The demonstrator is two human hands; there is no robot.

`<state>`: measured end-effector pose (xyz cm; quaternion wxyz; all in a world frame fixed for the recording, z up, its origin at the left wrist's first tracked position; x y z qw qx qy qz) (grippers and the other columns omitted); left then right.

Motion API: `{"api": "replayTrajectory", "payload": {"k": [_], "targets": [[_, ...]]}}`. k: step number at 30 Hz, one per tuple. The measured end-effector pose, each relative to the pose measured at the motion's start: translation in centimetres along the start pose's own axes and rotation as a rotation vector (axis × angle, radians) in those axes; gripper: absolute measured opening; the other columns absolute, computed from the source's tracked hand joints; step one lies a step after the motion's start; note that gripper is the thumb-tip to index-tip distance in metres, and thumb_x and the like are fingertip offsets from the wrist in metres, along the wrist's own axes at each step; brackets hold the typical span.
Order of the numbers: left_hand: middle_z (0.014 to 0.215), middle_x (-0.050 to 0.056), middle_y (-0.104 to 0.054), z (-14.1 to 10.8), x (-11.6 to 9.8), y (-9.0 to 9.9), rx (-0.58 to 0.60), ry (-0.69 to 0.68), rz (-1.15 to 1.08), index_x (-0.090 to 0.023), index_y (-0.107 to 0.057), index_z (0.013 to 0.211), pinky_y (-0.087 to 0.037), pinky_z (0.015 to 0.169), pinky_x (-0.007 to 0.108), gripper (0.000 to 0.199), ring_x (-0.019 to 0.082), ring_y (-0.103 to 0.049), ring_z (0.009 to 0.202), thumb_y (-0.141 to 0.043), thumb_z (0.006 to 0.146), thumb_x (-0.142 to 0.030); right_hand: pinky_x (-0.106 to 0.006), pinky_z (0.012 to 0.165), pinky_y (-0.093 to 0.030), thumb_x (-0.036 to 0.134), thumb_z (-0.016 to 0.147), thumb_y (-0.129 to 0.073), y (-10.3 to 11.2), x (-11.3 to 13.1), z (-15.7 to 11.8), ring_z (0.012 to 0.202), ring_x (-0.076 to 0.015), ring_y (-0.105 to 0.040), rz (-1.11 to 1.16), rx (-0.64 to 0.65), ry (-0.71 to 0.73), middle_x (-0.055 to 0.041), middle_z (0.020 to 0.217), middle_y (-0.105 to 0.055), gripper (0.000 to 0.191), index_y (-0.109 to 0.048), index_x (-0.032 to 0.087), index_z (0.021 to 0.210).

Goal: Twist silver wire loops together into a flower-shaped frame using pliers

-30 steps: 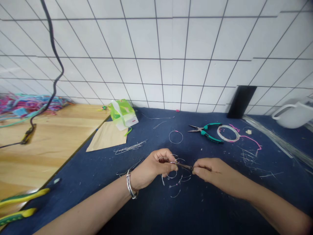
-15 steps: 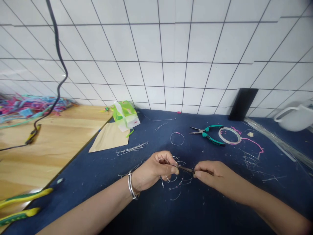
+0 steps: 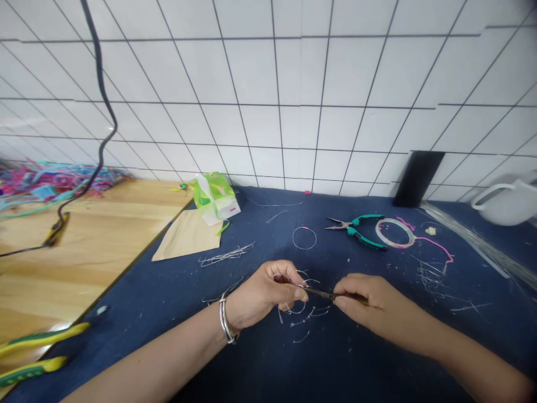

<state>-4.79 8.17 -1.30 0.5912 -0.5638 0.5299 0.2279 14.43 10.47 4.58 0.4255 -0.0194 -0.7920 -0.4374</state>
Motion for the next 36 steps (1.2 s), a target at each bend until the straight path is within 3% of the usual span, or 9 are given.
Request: {"api": "replayTrajectory", "payload": {"k": [10, 36], "targets": [[0.056, -0.005, -0.055, 0.28, -0.20, 0.08, -0.063, -0.052, 0.102, -0.013, -0.057, 0.073, -0.031, 0.043, 0.017, 0.014, 0.003, -0.041, 0.045, -0.070, 0.068, -0.013, -0.024, 0.060, -0.037, 0.029, 0.086, -0.041, 0.33, -0.38, 0.11, 0.068, -0.0108, -0.052, -0.048, 0.001, -0.011, 0.0019, 0.077, -0.058, 0.021, -0.059, 0.023, 0.078], [0.058, -0.004, -0.053, -0.02, -0.67, -0.30, -0.078, -0.057, 0.346, -0.013, -0.058, 0.072, -0.030, 0.043, 0.018, 0.012, 0.004, -0.038, 0.045, -0.068, 0.068, -0.016, -0.023, 0.057, -0.036, 0.030, 0.085, -0.043, 0.07, -0.38, 0.04, 0.068, -0.0106, -0.053, -0.006, 0.020, -0.027, 0.0015, 0.078, -0.060, 0.021, -0.062, 0.023, 0.080]]}}
Point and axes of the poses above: each hand's wrist, its own z-axis towards the middle knuckle, its own y-axis out of the back of the hand, x = y × z, the point moved 3 cm from there along z, towards the middle knuckle
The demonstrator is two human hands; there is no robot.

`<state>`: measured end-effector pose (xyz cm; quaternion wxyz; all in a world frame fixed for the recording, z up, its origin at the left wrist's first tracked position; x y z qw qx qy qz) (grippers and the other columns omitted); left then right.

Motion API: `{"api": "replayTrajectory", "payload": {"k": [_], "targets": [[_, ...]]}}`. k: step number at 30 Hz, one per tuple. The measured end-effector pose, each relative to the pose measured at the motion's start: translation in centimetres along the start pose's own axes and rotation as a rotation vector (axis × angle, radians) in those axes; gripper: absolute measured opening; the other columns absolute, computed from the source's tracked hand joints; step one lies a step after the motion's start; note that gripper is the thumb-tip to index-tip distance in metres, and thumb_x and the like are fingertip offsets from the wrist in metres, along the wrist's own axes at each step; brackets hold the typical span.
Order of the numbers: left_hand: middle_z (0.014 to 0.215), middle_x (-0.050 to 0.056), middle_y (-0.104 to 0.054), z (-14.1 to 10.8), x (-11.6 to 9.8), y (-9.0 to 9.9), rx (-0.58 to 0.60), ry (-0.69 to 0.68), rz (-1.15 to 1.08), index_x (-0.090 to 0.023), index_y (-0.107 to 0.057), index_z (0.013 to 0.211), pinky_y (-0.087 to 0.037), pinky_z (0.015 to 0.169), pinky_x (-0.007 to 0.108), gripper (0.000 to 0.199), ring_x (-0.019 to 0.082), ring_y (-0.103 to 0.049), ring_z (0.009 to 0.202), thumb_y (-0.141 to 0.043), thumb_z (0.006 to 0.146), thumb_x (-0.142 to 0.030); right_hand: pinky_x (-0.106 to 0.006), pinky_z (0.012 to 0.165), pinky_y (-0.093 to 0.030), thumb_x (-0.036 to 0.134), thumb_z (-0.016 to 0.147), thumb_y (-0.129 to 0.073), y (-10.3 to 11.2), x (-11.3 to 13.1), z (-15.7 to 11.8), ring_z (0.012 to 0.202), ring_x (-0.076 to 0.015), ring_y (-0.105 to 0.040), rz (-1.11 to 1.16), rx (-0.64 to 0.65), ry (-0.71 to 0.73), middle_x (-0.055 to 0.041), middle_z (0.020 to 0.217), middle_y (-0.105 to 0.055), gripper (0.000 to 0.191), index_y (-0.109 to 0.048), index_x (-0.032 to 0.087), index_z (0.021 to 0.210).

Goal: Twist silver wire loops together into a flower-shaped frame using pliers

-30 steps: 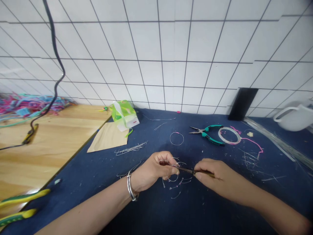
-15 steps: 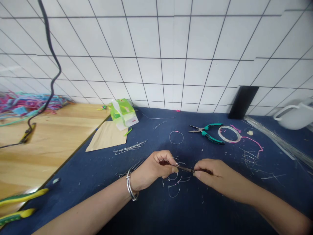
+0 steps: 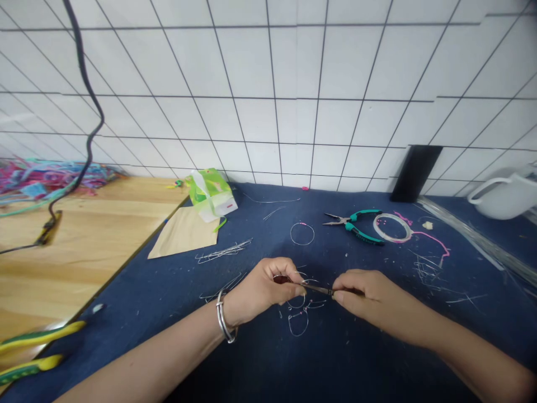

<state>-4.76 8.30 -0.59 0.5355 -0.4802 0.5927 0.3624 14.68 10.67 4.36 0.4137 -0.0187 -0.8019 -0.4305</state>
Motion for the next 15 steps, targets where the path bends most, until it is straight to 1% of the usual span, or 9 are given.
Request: {"api": "replayTrajectory", "payload": {"k": [11, 15], "targets": [[0.061, -0.003, -0.055, -0.19, -0.13, -0.19, -0.036, 0.000, 0.048, -0.013, -0.058, 0.069, -0.032, 0.046, 0.019, 0.010, 0.005, -0.041, 0.049, -0.067, 0.067, -0.016, -0.024, 0.057, -0.036, 0.028, 0.084, -0.042, 0.16, 0.36, -0.16, 0.066, -0.0115, -0.053, -0.017, -0.014, 0.020, -0.0008, 0.077, -0.059, 0.024, -0.064, 0.021, 0.079], [0.060, -0.003, -0.054, -0.18, -0.30, -0.24, -0.050, -0.002, 0.058, -0.013, -0.058, 0.069, -0.033, 0.047, 0.019, 0.009, 0.005, -0.041, 0.049, -0.067, 0.067, -0.015, -0.025, 0.058, -0.036, 0.028, 0.084, -0.042, 0.06, 0.31, -0.11, 0.066, -0.0114, -0.052, -0.041, -0.042, 0.030, -0.0008, 0.077, -0.059, 0.023, -0.064, 0.021, 0.080]]}}
Point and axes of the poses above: each hand's wrist, its own z-axis towards the middle knuckle, its own y-axis out of the back of the hand, x = y × z, the point moved 3 cm from there along z, towards the middle knuckle
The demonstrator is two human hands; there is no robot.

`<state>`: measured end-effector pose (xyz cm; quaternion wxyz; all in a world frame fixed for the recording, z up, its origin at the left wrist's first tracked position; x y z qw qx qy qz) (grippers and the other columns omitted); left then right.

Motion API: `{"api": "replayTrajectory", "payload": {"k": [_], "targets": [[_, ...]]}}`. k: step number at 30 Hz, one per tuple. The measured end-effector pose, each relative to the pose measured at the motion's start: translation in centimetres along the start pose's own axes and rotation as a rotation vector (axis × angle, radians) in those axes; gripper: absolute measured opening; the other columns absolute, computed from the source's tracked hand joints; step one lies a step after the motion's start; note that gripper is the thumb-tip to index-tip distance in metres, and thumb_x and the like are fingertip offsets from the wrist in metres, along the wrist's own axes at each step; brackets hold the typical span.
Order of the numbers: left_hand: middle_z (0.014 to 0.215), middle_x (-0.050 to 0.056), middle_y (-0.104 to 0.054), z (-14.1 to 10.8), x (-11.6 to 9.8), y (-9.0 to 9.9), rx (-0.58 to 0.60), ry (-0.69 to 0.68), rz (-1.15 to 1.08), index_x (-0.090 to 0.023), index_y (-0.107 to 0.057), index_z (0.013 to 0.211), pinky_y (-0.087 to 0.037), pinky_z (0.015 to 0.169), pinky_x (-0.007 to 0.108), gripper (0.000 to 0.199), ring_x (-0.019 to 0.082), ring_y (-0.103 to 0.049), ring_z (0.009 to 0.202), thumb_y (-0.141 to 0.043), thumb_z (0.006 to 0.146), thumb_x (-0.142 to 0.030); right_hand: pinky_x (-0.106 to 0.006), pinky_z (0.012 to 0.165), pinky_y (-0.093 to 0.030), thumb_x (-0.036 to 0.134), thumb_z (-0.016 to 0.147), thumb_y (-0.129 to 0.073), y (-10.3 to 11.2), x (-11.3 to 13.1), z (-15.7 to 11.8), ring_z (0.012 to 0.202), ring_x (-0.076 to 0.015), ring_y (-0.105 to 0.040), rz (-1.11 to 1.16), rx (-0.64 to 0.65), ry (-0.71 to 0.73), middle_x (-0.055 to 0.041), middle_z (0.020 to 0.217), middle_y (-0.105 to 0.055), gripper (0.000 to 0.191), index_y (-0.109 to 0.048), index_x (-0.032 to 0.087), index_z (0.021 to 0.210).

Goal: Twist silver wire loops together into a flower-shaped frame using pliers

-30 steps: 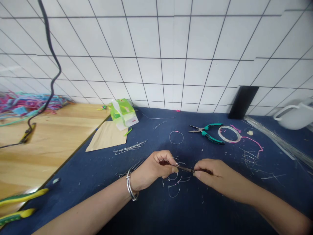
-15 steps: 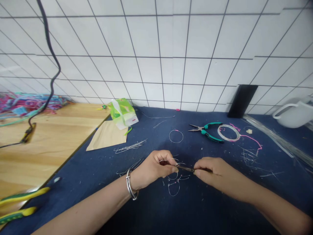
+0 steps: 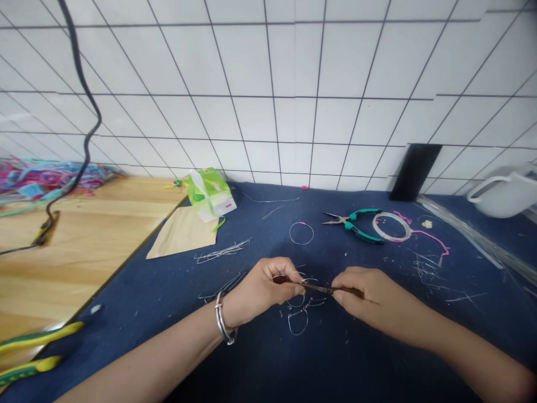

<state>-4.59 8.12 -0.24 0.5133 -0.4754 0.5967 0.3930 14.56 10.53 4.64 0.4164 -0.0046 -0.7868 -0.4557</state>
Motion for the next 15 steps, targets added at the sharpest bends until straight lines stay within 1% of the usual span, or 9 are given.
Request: {"api": "replayTrajectory", "payload": {"k": [4, 15], "targets": [[0.062, -0.003, -0.055, 0.02, -0.08, 0.02, -0.015, -0.006, 0.011, -0.013, -0.057, 0.069, -0.033, 0.048, 0.019, 0.009, 0.005, -0.042, 0.050, -0.066, 0.068, -0.014, -0.025, 0.060, -0.037, 0.027, 0.084, -0.043, -0.04, -0.07, 0.01, 0.067, -0.0115, -0.052, -0.045, -0.031, 0.020, -0.0005, 0.078, -0.058, 0.021, -0.063, 0.023, 0.083], [0.068, -0.001, -0.058, 0.06, -0.12, 0.12, -0.028, -0.042, 0.058, -0.013, -0.056, 0.068, -0.036, 0.050, 0.020, 0.010, 0.006, -0.045, 0.053, -0.066, 0.068, -0.015, -0.025, 0.059, -0.036, 0.025, 0.084, -0.043, 0.01, 0.23, -0.06, 0.066, -0.0111, -0.050, -0.058, -0.044, 0.047, -0.0015, 0.076, -0.057, 0.021, -0.064, 0.021, 0.083]]}}
Point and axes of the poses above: each hand's wrist, its own z-axis towards the middle knuckle, its own y-axis out of the back of the hand, x = y × z, the point moved 3 cm from there along z, towards the middle knuckle
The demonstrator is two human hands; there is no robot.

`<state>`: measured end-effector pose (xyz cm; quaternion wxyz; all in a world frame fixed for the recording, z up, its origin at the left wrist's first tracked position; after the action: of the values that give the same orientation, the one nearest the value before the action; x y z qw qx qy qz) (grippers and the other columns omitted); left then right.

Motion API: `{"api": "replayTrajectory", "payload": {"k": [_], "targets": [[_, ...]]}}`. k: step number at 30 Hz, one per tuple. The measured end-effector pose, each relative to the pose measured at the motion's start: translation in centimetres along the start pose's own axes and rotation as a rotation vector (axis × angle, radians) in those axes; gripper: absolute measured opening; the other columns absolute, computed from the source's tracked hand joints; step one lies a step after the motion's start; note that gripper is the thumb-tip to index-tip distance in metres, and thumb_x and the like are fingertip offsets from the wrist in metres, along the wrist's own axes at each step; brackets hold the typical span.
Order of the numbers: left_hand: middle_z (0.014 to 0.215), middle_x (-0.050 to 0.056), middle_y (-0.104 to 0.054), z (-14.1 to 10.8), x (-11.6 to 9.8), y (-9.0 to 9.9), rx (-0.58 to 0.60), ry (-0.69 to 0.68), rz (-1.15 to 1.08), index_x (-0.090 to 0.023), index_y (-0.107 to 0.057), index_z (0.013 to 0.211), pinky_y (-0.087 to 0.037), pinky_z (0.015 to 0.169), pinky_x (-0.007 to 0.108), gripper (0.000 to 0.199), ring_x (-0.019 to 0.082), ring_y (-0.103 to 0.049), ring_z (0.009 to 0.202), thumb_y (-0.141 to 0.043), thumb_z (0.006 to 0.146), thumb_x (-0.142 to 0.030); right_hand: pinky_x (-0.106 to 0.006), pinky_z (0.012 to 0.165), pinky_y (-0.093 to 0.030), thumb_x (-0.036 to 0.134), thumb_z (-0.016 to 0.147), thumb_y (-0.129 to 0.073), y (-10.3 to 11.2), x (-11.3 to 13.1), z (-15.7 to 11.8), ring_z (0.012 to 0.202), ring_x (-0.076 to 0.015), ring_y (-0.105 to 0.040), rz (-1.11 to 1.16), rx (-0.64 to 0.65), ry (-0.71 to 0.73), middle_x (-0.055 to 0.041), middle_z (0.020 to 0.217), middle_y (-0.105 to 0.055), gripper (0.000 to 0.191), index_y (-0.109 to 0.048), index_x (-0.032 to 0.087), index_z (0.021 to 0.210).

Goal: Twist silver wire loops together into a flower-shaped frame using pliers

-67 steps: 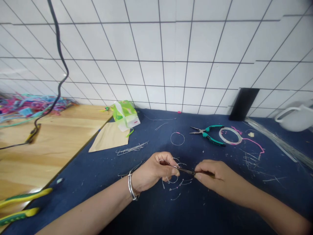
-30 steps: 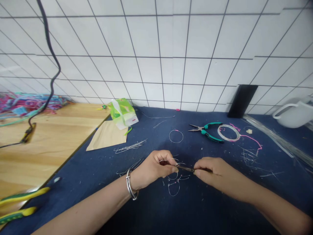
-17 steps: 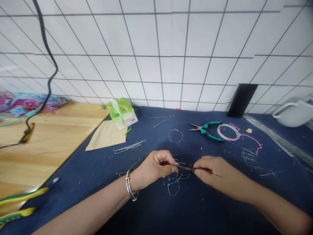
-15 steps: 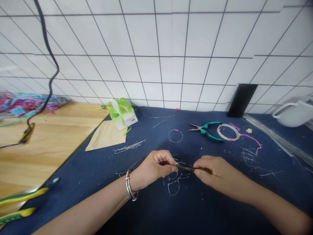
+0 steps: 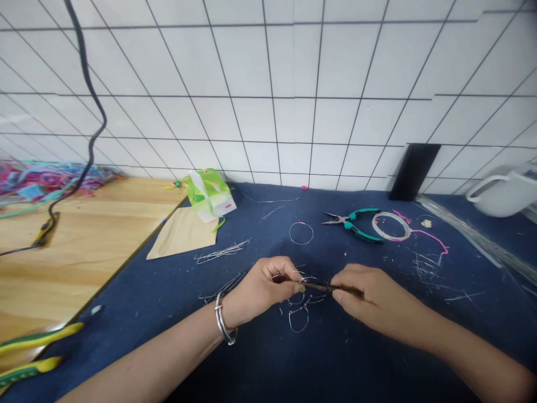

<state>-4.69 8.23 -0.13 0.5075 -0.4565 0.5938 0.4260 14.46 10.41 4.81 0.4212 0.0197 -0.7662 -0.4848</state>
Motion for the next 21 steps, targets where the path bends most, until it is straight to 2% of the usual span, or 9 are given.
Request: {"api": "replayTrajectory", "payload": {"k": [21], "targets": [[0.065, -0.002, -0.055, -0.13, -0.13, -0.15, -0.014, -0.005, -0.003, -0.014, -0.055, 0.068, -0.034, 0.049, 0.020, 0.010, 0.006, -0.043, 0.052, -0.065, 0.068, -0.015, -0.025, 0.060, -0.036, 0.023, 0.084, -0.043, -0.12, -0.10, -0.13, 0.064, -0.0108, -0.049, -0.096, -0.036, 0.080, -0.0006, 0.072, -0.054, 0.020, -0.061, 0.020, 0.077]]}}
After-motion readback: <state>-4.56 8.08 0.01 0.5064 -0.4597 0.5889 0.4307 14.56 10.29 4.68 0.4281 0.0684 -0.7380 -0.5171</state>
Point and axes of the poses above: each hand's wrist, its own z-axis towards the middle knuckle, its own y-axis out of the back of the hand, x = y × z, the point moved 3 cm from there along z, towards the middle knuckle
